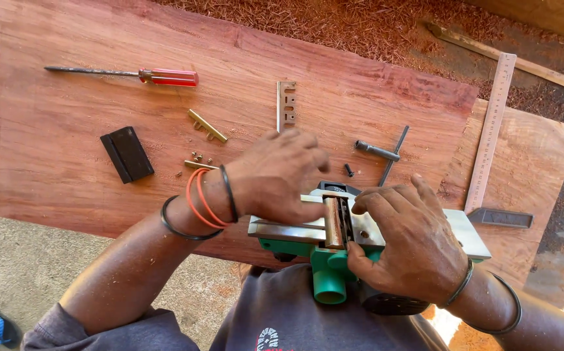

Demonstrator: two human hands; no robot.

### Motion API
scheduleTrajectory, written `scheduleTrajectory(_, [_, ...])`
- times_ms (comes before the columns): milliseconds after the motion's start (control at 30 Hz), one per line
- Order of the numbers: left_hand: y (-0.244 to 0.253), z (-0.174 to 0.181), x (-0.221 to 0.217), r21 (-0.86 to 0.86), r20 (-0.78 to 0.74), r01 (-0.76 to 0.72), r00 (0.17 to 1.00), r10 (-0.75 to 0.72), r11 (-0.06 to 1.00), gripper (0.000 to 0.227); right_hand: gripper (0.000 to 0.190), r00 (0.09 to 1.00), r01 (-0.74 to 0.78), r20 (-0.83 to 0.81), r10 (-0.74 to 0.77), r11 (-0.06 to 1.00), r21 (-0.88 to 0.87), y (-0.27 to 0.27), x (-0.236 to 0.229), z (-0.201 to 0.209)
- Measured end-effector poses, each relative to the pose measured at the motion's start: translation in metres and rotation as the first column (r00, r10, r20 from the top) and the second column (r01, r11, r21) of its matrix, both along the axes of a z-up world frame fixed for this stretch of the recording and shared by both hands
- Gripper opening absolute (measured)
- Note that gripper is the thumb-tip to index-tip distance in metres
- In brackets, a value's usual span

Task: The person uses a screwdriver to remove a small metal plate from a wooden board, then positions the plate with bearings onto a green electric planer and tightens its screws by hand, pressing the parts together to secure them.

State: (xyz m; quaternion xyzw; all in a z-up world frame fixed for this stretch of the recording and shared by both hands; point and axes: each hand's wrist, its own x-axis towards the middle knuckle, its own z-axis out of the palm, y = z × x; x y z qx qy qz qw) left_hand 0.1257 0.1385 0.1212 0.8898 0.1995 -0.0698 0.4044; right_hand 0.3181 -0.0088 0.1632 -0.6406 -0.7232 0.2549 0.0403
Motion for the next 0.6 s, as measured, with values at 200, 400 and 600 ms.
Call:
scheduleTrajectory(200, [0.043,-0.048,-0.021,0.362,-0.275,-0.106,0.937,0.215,0.926,0.074,0.053,0.999,0.009,-0.031,-0.009,1.0,-0.014,-0.001,0.003,-0.003])
scheduleTrajectory(400, [0.055,-0.06,-0.013,0.506,-0.122,-0.207,0.944,0.307,0.837,0.093,0.057,0.999,0.012,-0.037,-0.013,0.999,-0.037,0.002,0.002,0.0])
scheduleTrajectory(600, [0.063,-0.064,-0.006,0.546,-0.16,-0.145,0.949,0.272,0.825,0.093,0.055,0.998,0.035,-0.041,-0.038,0.996,-0.079,0.003,0.002,0.004])
